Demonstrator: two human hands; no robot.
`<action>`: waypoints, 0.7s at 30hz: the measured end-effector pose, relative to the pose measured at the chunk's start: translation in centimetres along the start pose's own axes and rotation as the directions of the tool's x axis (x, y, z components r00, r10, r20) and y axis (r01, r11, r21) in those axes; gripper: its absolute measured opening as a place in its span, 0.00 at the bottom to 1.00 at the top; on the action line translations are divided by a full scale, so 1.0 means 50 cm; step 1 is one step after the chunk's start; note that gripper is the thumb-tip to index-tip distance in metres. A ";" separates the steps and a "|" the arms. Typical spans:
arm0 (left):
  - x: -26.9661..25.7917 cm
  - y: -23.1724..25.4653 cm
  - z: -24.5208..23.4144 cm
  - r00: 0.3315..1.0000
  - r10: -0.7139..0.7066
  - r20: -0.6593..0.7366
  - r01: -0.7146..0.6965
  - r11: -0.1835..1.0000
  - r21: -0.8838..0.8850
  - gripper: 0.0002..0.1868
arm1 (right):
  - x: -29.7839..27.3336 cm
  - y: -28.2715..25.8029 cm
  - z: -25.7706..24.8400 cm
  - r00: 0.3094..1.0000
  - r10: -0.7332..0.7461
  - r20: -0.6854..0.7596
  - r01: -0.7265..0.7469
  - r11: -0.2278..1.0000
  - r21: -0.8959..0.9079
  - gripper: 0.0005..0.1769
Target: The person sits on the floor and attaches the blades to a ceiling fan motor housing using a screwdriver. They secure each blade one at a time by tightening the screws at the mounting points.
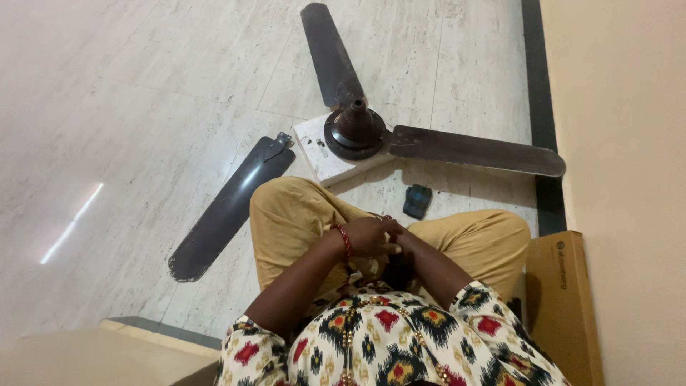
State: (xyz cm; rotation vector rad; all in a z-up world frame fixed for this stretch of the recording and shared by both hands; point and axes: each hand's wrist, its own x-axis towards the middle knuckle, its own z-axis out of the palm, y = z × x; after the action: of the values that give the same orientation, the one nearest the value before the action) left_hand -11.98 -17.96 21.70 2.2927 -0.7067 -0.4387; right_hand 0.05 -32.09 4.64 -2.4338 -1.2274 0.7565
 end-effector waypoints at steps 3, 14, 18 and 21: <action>0.003 0.007 -0.029 0.999 0.023 0.037 -0.024 1.000 0.020 0.29 | -0.001 -0.009 0.034 0.998 -0.020 0.052 0.019 1.000 0.021 0.17; 0.100 -0.367 -0.346 0.863 -0.381 -0.331 0.376 0.923 -0.083 0.30 | 0.119 0.066 0.066 0.902 0.191 0.387 -0.136 0.977 -0.165 0.19; 0.058 -0.665 -0.348 0.644 -0.612 -0.459 0.634 0.763 -0.127 0.37 | 0.114 0.137 0.088 0.925 0.235 0.299 -0.232 0.972 -0.046 0.19; 0.007 -0.830 -0.295 0.546 -0.780 -0.304 0.803 0.592 -0.076 0.39 | 0.116 0.168 0.078 0.967 0.193 0.166 -0.193 0.981 -0.015 0.20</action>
State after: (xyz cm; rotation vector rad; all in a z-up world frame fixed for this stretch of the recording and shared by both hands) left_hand 10.56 14.98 3.05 2.5680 0.5637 -0.4313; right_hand 6.07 -32.14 -4.48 -2.5589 -1.0543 1.0338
